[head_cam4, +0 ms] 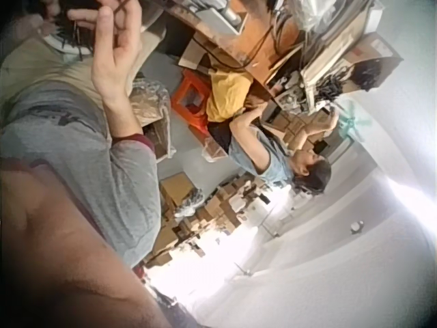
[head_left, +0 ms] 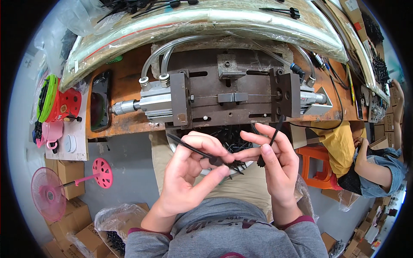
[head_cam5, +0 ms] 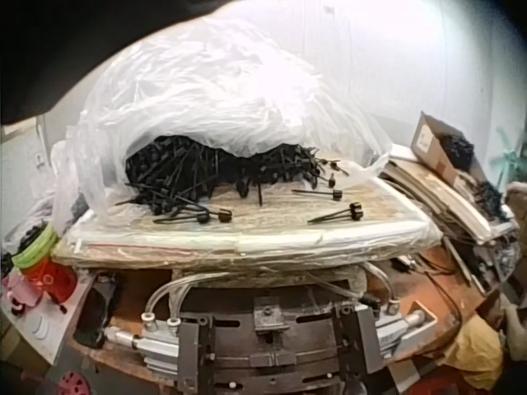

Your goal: Assembling electronic cable components using a manual press or jig.

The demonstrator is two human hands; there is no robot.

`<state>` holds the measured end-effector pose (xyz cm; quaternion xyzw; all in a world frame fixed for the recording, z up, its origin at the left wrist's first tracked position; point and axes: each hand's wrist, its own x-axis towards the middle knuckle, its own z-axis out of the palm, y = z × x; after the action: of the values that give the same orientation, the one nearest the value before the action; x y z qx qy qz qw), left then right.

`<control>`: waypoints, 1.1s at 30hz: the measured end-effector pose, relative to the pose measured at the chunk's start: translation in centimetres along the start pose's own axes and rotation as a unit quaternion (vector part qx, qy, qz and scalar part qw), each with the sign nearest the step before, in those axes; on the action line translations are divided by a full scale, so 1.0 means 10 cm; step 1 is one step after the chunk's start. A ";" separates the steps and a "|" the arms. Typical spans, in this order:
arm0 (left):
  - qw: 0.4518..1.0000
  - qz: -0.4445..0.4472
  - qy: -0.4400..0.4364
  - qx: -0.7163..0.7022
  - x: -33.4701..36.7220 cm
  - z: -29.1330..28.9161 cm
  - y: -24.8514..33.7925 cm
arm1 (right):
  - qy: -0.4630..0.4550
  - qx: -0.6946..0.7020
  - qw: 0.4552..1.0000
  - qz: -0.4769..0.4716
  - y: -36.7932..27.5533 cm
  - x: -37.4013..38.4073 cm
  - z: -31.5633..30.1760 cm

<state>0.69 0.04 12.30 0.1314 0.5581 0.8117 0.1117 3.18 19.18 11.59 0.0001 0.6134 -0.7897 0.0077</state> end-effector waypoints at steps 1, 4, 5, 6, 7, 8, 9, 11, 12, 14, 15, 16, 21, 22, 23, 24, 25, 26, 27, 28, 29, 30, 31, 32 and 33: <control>0.998 0.031 -0.032 0.032 0.00 -0.08 -0.08 | -0.002 0.007 1.000 -0.001 0.01 0.00 0.01; 0.972 0.102 -0.041 0.208 0.03 0.00 -0.05 | -0.022 0.014 1.000 0.013 -0.01 0.02 0.06; 0.949 0.129 -0.051 0.283 0.04 0.04 -0.03 | -0.029 0.010 0.999 0.013 0.00 0.02 0.08; 0.920 0.155 -0.060 0.356 0.06 0.09 -0.04 | -0.035 0.007 0.999 0.013 0.00 0.02 0.10; 0.890 0.212 -0.032 0.404 0.09 0.14 -0.12 | -0.042 0.003 0.999 0.013 0.01 0.03 0.12; 0.879 0.225 -0.032 0.419 0.09 0.13 -0.12 | -0.049 0.016 0.999 0.016 0.03 0.02 0.13; 0.869 0.238 -0.033 0.433 0.09 0.13 -0.12 | -0.059 0.015 0.998 0.016 0.03 0.03 0.13; 0.853 0.272 -0.032 0.444 0.11 0.13 -0.13 | -0.072 0.015 0.997 0.009 0.03 0.04 0.13; 0.870 0.262 -0.033 0.417 0.11 0.13 -0.13 | -0.075 0.017 0.997 0.002 0.03 0.04 0.13; 0.900 0.242 -0.035 0.360 0.11 0.13 -0.13 | -0.056 -0.018 0.997 -0.041 0.03 0.03 0.13; 0.905 0.223 -0.028 0.361 0.11 0.13 -0.09 | -0.035 -0.054 0.995 -0.077 0.02 0.01 0.13; 0.909 0.205 -0.021 0.362 0.11 0.12 -0.04 | -0.014 -0.091 0.989 -0.113 0.01 -0.01 0.12; 0.839 0.229 0.008 0.494 0.22 0.07 -0.03 | -0.013 -0.153 0.956 -0.248 -0.01 -0.07 -0.10; 0.827 0.226 0.008 0.514 0.24 0.08 -0.04 | 0.012 -0.135 0.961 -0.241 -0.05 -0.10 -0.07; 0.815 0.223 0.009 0.534 0.26 0.09 -0.06 | 0.037 -0.115 0.965 -0.234 -0.08 -0.12 -0.06; 0.803 0.220 0.010 0.554 0.27 0.09 -0.09 | 0.065 -0.122 0.965 -0.223 -0.10 -0.12 -0.03; 0.774 0.264 0.009 0.576 0.32 0.05 -0.20 | 0.092 -0.130 0.964 -0.211 -0.12 -0.13 0.00; 0.756 0.259 0.002 0.602 0.33 0.05 -0.20 | 0.114 -0.139 0.961 -0.211 -0.12 -0.11 0.02; 0.736 0.254 -0.005 0.627 0.34 0.07 -0.19 | 0.134 -0.147 0.957 -0.210 -0.12 -0.10 0.04; 0.717 0.248 -0.012 0.652 0.35 0.08 -0.18 | 0.140 -0.153 0.953 -0.220 -0.11 -0.08 0.02; 0.713 0.247 -0.012 0.656 0.36 0.10 -0.17 | 0.146 -0.159 0.949 -0.229 -0.09 -0.07 0.01; 0.710 0.246 -0.011 0.660 0.38 0.12 -0.14 | 0.130 -0.165 0.947 -0.244 -0.07 -0.08 -0.03; 0.706 0.245 -0.011 0.664 0.39 0.13 -0.12 | 0.115 -0.171 0.944 -0.259 -0.04 -0.09 -0.08; 0.709 0.232 -0.014 0.666 0.42 0.13 -0.10 | 0.116 -0.183 0.935 -0.280 -0.05 -0.07 -0.08; 0.712 0.219 -0.017 0.667 0.45 0.13 -0.09 | 0.119 -0.195 0.926 -0.301 -0.06 -0.05 -0.08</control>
<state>-3.05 2.92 12.32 0.3037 0.9082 0.2278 -0.1763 3.71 20.07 11.95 -0.0923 0.7228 -0.6141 -0.3032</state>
